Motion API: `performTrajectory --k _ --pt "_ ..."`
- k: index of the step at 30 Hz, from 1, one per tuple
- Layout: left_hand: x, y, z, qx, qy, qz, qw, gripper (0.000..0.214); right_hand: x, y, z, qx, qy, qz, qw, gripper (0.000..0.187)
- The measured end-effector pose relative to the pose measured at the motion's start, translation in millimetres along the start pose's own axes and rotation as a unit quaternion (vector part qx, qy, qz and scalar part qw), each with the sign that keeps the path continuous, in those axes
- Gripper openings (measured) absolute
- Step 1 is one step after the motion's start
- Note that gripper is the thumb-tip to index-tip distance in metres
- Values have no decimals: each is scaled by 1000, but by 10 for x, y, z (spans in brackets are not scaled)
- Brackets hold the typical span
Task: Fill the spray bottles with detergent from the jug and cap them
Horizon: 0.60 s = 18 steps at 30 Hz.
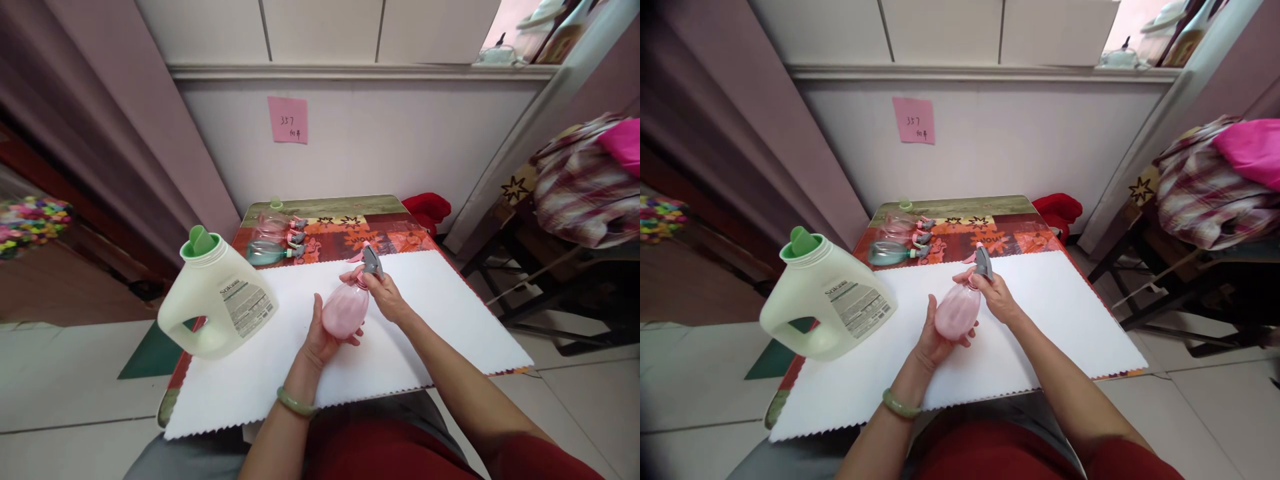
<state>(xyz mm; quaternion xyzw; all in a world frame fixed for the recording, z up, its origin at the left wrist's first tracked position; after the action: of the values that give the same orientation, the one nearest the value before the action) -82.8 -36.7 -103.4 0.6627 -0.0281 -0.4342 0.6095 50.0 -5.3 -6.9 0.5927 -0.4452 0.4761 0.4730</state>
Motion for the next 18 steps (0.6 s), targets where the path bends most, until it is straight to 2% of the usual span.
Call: performTrajectory --k 4,8,12,14,18 --pt "-12 27 -6 -5 7 -2 1000 94 -108 34 -21 -19 38 -60 997 44" --pt "-16 57 -7 -18 31 11 999 91 -164 32 -36 -36 57 -62 996 51" --pt "-8 57 -6 -40 60 -1 997 85 -188 1 -37 -41 59 -55 996 49" --pt "-9 38 -6 -61 90 -17 994 80 -210 -16 -38 -53 60 -50 996 49" --pt "-60 4 19 -111 194 -71 972 63 -240 -30 -37 -107 51 -50 992 50"
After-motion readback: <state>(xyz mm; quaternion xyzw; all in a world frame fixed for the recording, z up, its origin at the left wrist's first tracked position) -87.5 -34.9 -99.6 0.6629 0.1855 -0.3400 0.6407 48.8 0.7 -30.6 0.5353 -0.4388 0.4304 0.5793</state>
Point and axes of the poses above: each hand's wrist, its own z-axis away from the middle knuckle, its own y-axis out of the palm, x = y × z, the point moved 6 cm from there along -z, towards the middle knuckle, and after that the axes turned 7 degrees about y, right-handed, at the moved point
